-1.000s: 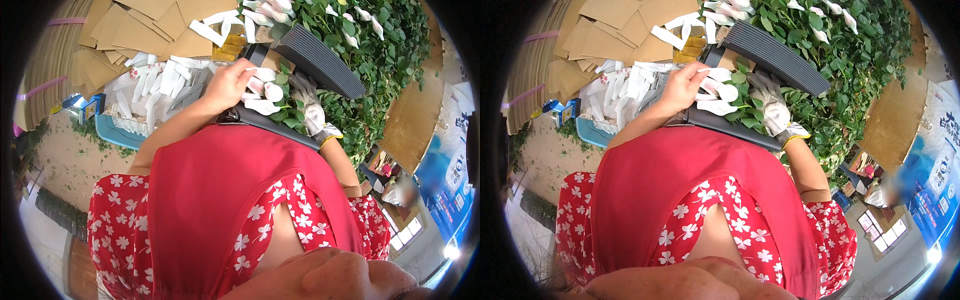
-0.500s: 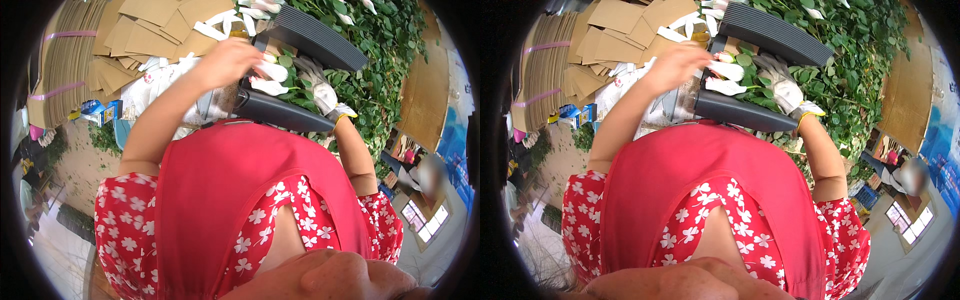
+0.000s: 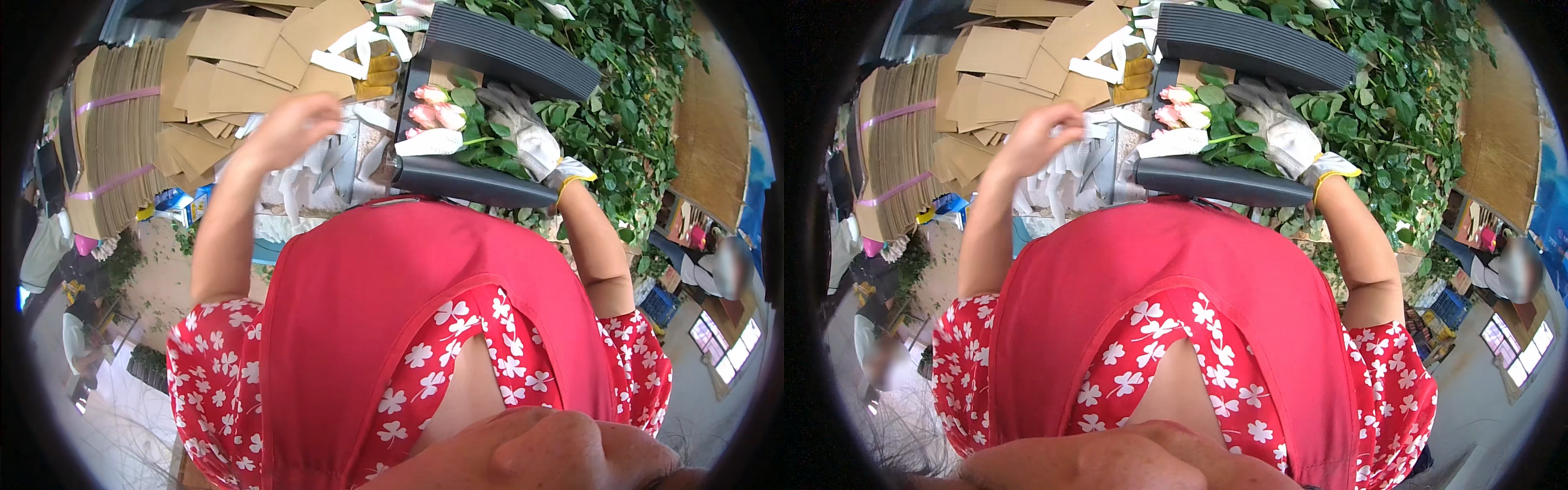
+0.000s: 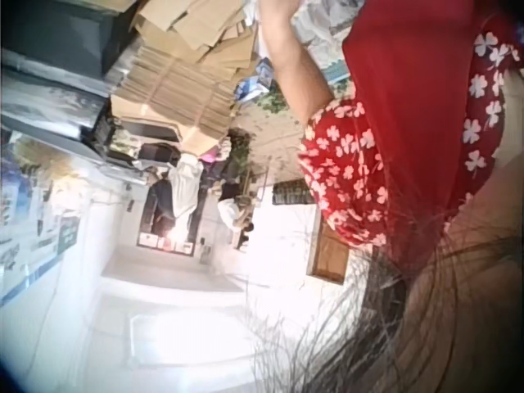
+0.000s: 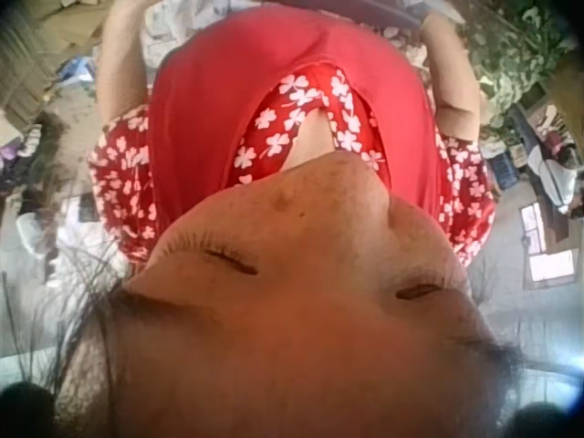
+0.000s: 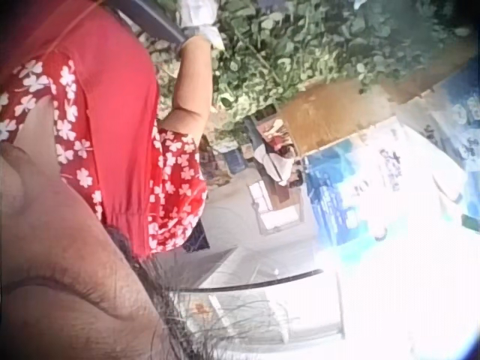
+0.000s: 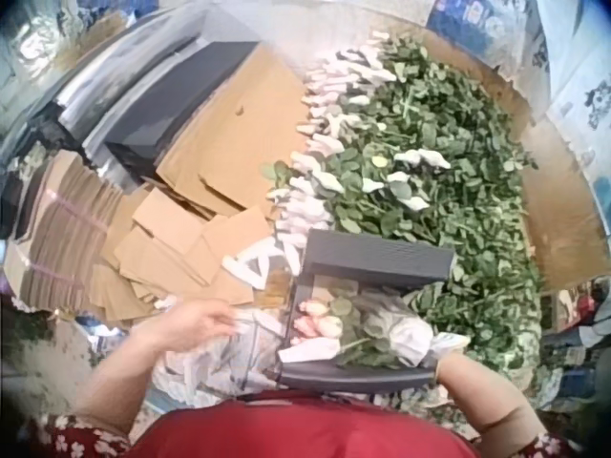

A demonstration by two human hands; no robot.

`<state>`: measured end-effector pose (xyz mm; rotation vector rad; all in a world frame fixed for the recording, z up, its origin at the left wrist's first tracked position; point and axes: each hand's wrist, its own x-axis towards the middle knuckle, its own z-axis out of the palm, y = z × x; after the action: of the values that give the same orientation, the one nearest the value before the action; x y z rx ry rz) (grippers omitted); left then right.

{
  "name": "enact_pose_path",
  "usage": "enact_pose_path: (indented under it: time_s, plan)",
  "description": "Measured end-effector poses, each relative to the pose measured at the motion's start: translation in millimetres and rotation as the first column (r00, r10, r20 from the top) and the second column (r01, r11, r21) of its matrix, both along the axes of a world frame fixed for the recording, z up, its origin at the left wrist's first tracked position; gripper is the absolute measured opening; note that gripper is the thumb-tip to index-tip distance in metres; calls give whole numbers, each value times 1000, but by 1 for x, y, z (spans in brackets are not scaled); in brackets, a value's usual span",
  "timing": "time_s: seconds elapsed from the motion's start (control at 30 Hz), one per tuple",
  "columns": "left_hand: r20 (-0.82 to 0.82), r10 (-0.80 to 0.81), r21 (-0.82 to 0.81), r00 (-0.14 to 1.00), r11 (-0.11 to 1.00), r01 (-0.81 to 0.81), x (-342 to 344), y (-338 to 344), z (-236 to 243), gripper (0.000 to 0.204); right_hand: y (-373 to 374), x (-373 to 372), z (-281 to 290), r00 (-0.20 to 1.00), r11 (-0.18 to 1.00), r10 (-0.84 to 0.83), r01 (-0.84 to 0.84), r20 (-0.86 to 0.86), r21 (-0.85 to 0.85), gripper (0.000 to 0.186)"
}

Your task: The person arranges artificial flowers into a black rectangular container. They pick up bunches of flowers with green leaves and pink buds, place them into the container, and adjust their positions. The person also handles cardboard pieces and a plastic bag during the process.

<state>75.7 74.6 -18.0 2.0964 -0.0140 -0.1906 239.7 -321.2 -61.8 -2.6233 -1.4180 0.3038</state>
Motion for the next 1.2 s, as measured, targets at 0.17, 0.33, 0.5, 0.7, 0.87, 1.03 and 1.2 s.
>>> enact_pose_path:
  time_s: [0.17,0.33,0.5,0.7,0.87,1.03,1.2]
  plan:
    - [-72,-13,-136,997,991,3,7,-28,3,17,3,0,0,1000,1000,13,-13,-14,8,47]
    - [-187,-267,-60,945,964,260,21,-35,4,20,5,0,1,1000,1000,2,-2,-18,10,47]
    - [-186,-51,217,981,972,92,9,23,24,45,0,0,3,999,999,-37,37,-34,12,48]
    - [429,-256,-91,866,942,324,74,-67,-67,54,-24,9,22,941,983,-80,129,-329,130,49]
    - [390,-164,3,906,984,177,58,-79,-72,52,-17,-37,200,972,996,-17,-3,235,84,49]
    - [455,-141,-18,879,986,168,72,-83,-61,54,14,-28,124,960,991,-121,131,253,-23,57]
    - [434,-186,87,882,983,164,81,-87,-68,47,44,5,70,998,993,-21,15,52,116,52]
